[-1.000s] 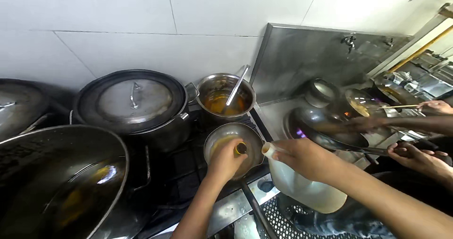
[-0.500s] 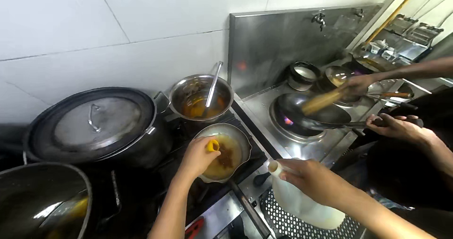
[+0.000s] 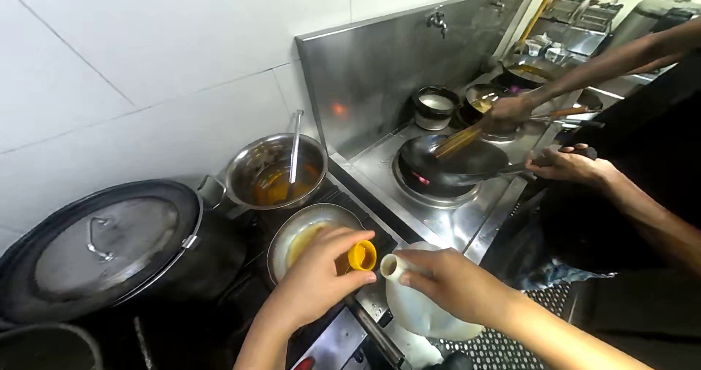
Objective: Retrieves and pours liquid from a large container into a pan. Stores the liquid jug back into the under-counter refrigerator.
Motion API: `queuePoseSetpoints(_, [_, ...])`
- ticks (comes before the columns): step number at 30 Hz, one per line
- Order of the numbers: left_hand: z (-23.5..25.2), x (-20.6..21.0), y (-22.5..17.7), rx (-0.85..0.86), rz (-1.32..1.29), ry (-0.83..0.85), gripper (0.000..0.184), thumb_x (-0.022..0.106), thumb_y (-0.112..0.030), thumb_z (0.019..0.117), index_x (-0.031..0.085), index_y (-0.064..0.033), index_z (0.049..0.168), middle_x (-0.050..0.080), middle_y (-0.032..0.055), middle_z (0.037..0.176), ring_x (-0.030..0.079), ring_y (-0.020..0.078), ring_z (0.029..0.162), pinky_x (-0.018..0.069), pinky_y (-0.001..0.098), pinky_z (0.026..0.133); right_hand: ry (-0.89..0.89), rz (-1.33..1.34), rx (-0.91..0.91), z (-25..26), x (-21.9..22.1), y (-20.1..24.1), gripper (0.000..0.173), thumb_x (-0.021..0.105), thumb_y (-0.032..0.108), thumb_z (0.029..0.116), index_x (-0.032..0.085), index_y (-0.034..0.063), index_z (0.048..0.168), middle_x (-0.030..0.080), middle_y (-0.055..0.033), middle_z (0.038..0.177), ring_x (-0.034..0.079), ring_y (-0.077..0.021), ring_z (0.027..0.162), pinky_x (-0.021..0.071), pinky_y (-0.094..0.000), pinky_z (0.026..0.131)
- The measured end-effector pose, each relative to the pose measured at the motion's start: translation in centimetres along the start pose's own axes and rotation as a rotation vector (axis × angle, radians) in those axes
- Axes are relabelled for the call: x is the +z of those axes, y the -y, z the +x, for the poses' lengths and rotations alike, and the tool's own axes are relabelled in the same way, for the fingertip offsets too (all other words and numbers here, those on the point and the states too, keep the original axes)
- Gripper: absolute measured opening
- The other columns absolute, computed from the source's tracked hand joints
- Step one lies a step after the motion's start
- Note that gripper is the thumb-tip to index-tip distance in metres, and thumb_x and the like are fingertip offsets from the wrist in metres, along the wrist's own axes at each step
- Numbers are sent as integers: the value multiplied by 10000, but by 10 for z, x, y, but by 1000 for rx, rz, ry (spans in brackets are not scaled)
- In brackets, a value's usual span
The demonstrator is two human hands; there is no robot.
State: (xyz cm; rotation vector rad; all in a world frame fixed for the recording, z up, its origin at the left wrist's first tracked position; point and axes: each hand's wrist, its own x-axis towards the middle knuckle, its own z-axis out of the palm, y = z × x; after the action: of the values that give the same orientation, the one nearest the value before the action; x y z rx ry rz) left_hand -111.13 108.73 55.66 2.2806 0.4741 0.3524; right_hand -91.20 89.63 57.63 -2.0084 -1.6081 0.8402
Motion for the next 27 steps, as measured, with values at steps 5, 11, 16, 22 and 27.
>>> queuePoseSetpoints(5, [15, -5, -35, 136, 250, 131, 530, 739, -568, 862, 657, -369, 1346, 653, -145, 1237, 583, 66, 1198, 507, 395, 1041, -81, 72, -38, -15, -3, 5, 438, 552, 427, 1053, 621, 190, 1414, 743, -35, 1064, 703, -113, 897, 583, -344, 841])
queuePoseSetpoints(11, [34, -2, -81, 383, 489, 255, 483, 754, -486, 865, 682, -337, 1319, 663, -94, 1121, 609, 113, 1099, 545, 370, 943, -181, 145, -58, -44, -2, -3, 435, 540, 408, 1061, 614, 175, 1421, 744, -53, 1012, 704, -142, 856, 586, -360, 796])
queuePoseSetpoints(16, [51, 18, -131, 588, 634, 351, 476, 774, -390, 837, 701, -302, 1299, 659, -48, 1037, 628, 174, 1031, 571, 386, 864, -384, 146, -150, -84, 3, -20, 352, 537, 374, 1067, 675, 111, 1255, 702, -51, 840, 667, -148, 711, 574, -350, 669])
queuePoseSetpoints(22, [63, 67, -203, 799, 716, 504, 487, 765, -322, 844, 688, -243, 1319, 649, 17, 1002, 627, 244, 983, 564, 410, 828, -507, 202, -114, -155, 2, -47, 306, 535, 359, 1068, 675, 89, 1100, 634, -47, 729, 627, -163, 641, 541, -360, 597])
queuePoseSetpoints(27, [60, 139, -273, 794, 816, 602, 596, 778, -407, 856, 645, -140, 1372, 690, 63, 1054, 656, 291, 1003, 574, 442, 842, -598, 264, -30, -238, 2, -87, 351, 564, 374, 1055, 665, 105, 1255, 681, -68, 788, 656, -184, 662, 568, -388, 624])
